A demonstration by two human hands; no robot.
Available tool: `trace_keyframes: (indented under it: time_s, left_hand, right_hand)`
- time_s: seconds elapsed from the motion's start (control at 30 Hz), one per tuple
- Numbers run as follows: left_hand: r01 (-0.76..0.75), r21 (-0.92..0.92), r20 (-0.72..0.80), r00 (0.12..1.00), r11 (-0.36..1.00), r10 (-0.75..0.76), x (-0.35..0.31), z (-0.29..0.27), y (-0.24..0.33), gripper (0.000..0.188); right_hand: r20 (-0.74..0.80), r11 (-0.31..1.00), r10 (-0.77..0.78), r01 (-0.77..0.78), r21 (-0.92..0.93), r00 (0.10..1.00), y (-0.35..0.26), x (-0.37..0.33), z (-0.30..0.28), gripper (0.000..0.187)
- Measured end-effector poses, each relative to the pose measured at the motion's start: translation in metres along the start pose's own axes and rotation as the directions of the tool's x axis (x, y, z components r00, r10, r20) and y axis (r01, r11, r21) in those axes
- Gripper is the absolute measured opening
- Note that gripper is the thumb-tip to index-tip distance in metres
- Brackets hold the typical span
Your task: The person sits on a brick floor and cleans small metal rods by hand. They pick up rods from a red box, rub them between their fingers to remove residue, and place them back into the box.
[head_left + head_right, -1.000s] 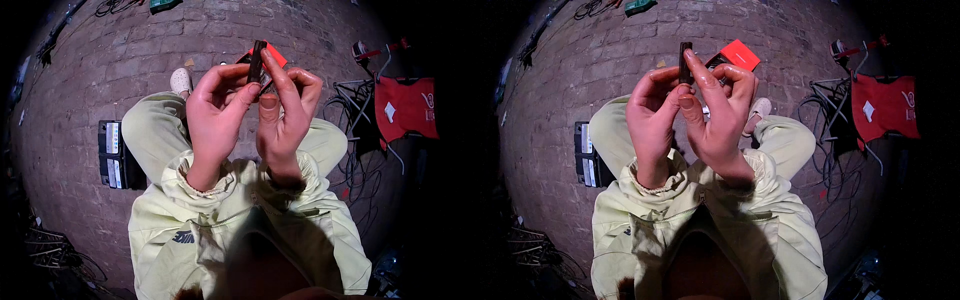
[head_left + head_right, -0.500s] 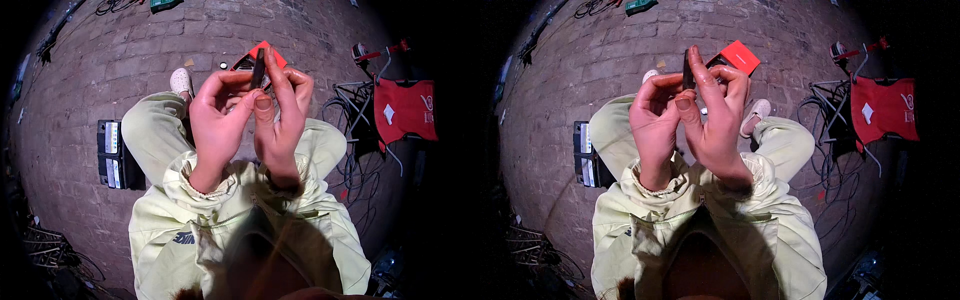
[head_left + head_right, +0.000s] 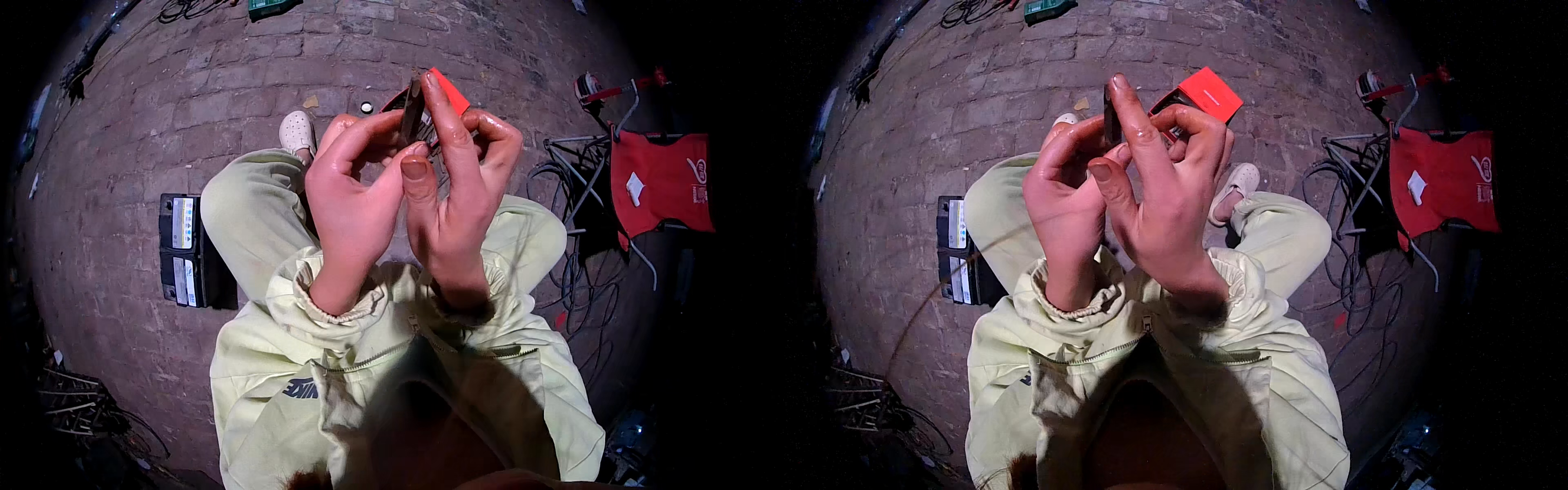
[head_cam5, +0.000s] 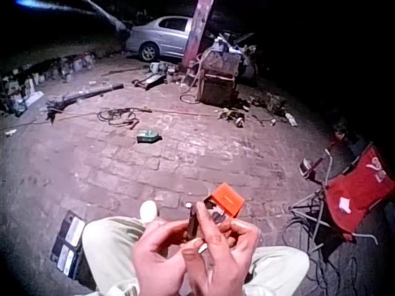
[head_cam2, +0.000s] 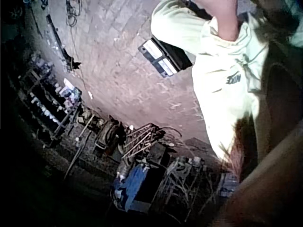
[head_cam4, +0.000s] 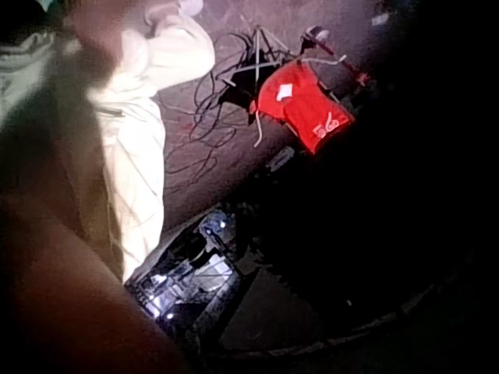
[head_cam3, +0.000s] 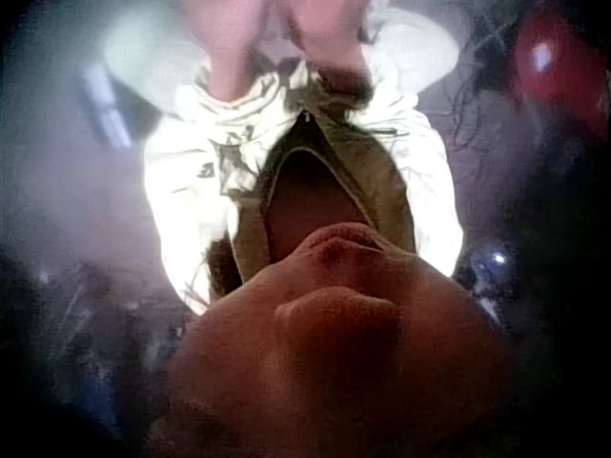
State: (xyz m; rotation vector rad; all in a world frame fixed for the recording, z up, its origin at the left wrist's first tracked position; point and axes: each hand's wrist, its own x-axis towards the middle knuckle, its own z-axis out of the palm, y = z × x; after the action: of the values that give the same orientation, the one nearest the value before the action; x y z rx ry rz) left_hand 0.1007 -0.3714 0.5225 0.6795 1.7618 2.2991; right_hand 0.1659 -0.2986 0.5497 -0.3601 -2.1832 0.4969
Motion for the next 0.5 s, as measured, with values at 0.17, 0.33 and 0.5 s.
trace_keyframes:
  time_s: [0.17, 0.33, 0.5]
  left_hand:
    - [0.073, -0.171, -0.086, 0.992, 0.983, -0.088, -0.001, 0.003, 0.000, 0.028]
    - [-0.023, -0.040, -0.001, 1.000, 0.999, 0.023, 0.002, -0.003, 0.004, 0.029]
    - [-0.107, 0.052, 0.031, 0.994, 0.993, 0.105, 0.002, -0.005, 0.009, 0.030]
  right_hand:
    - [0.124, 0.997, 0.032, -0.023, -0.075, 0.992, -0.008, -0.005, -0.005, 0.051]
    - [-0.021, 0.991, 0.041, -0.038, 0.126, 0.999, 0.004, 0.000, -0.009, 0.048]
    - [0.005, 0.996, -0.081, 0.081, 0.027, 0.997, 0.012, 0.015, -0.020, 0.047]
